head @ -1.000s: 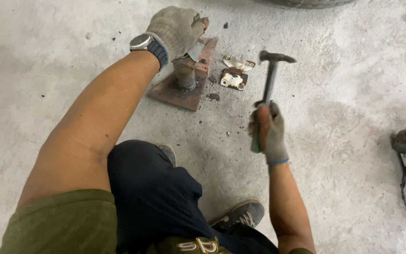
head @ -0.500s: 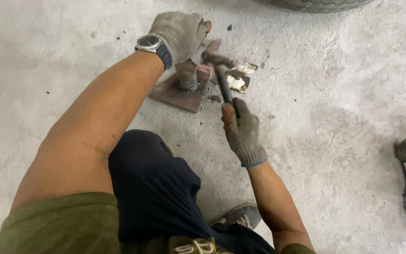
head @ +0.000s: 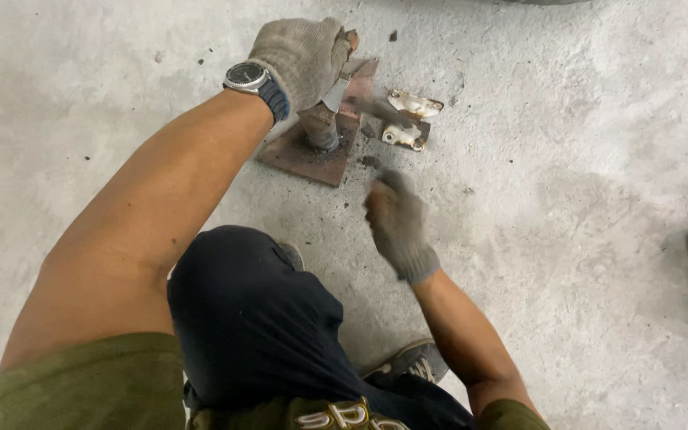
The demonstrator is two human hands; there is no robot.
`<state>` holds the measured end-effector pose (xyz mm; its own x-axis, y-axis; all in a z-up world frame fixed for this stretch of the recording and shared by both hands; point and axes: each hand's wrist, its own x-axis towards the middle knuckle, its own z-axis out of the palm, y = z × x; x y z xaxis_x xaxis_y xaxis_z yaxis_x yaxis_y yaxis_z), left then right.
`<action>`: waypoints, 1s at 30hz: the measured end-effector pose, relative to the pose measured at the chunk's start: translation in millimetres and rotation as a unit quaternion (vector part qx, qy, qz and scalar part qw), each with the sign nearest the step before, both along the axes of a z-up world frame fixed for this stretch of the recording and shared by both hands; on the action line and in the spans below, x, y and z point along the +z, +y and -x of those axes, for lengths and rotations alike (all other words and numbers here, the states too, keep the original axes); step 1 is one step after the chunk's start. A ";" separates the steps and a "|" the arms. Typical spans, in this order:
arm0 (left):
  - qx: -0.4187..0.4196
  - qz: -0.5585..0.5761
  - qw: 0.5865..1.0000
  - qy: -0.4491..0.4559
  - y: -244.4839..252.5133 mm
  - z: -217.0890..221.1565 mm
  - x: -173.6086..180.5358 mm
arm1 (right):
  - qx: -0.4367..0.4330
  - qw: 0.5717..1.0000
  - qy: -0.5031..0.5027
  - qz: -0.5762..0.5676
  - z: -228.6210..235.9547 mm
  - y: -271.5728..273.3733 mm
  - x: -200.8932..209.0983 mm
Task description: The person sits on the floor and uses a hammer to strike a metal part held against a metal anvil. They repeatedly adjust the part's position and strike it to shape or flatten it.
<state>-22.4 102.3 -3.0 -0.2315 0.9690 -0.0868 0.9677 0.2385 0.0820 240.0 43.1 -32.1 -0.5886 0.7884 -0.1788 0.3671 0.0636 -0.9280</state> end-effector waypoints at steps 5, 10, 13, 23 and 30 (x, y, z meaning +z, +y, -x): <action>0.017 0.027 0.999 -0.037 4.8 3.6 12.8 | -0.073 0.970 0.161 0.169 -18.3 9.2 -29.0; 0.006 -0.007 1.000 -0.028 -1.1 -0.8 -0.2 | -0.083 0.984 0.152 0.042 -32.9 19.1 25.8; -0.035 0.002 0.999 0.035 1.2 6.1 -3.5 | -0.093 0.933 0.348 -0.018 -35.5 15.5 56.9; -0.070 0.009 0.993 0.090 1.8 8.5 5.4 | -0.115 0.960 0.103 0.235 17.8 17.7 -44.4; -0.039 -0.107 0.990 -0.078 -9.2 9.8 -5.8 | -0.081 0.982 0.155 0.068 -17.5 15.1 -27.0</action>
